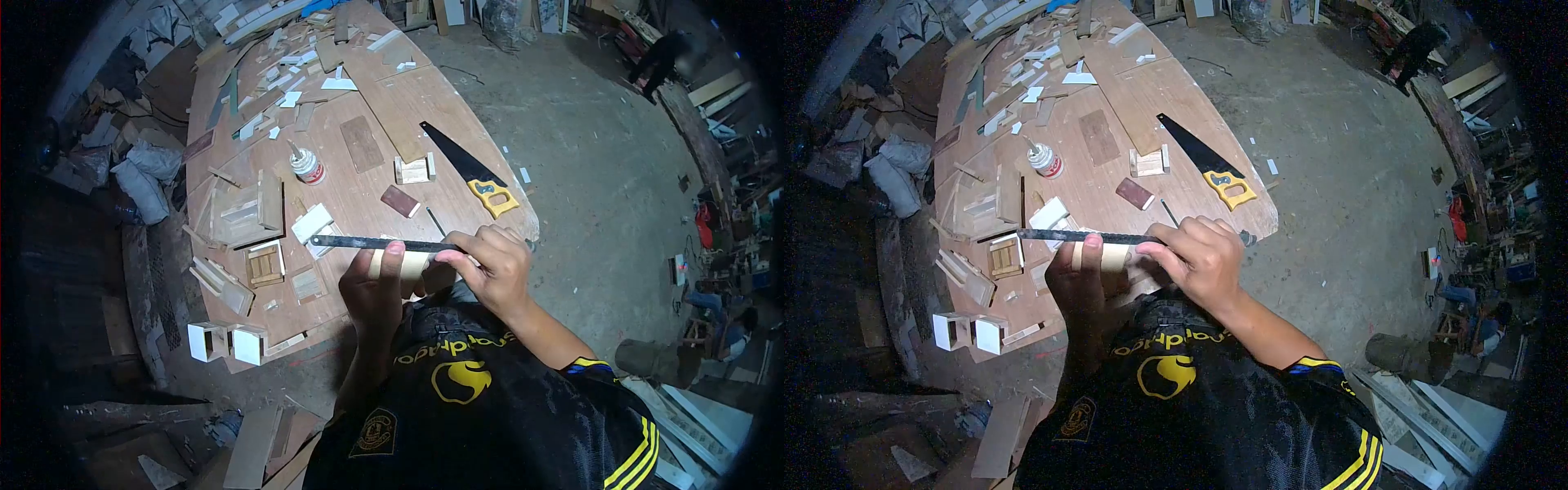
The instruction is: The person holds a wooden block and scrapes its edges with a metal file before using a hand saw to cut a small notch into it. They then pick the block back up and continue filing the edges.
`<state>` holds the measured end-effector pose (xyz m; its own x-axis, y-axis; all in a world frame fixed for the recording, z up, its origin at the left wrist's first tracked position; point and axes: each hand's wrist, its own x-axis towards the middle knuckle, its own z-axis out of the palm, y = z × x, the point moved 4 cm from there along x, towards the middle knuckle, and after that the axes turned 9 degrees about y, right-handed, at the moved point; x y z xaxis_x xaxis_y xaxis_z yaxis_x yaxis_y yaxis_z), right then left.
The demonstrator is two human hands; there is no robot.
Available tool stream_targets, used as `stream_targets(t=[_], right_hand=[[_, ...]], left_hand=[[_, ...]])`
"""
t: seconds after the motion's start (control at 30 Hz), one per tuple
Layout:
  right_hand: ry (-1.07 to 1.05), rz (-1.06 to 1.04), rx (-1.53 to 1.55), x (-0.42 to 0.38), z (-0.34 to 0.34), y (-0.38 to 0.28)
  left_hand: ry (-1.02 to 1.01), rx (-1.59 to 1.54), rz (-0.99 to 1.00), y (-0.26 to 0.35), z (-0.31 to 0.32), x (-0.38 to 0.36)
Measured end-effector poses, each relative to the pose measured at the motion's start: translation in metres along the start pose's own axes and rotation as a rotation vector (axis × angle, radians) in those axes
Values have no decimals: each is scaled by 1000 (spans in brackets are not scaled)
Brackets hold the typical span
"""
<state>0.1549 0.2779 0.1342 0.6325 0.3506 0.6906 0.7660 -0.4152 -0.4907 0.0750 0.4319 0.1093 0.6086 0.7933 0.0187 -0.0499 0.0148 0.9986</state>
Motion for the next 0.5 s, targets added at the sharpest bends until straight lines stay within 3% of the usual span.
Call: stream_targets(t=[0.1,0.2,0.3,0.37,0.5], right_hand=[[41,-21,-41,-2,2,-1],[60,1,-48,-5,5,1],[78,-1,-44,-6,7,1],[83,8,-45,-8,9,2],[124,-7,-60,-7,6,4]], left_hand=[[11,41,-27,-2,0,0],[51,112,89,-4,0,2],[65,118,53,0,0,-1],[13,111,-80,-2,2,-2],[28,165,-25,-10,4,3]])
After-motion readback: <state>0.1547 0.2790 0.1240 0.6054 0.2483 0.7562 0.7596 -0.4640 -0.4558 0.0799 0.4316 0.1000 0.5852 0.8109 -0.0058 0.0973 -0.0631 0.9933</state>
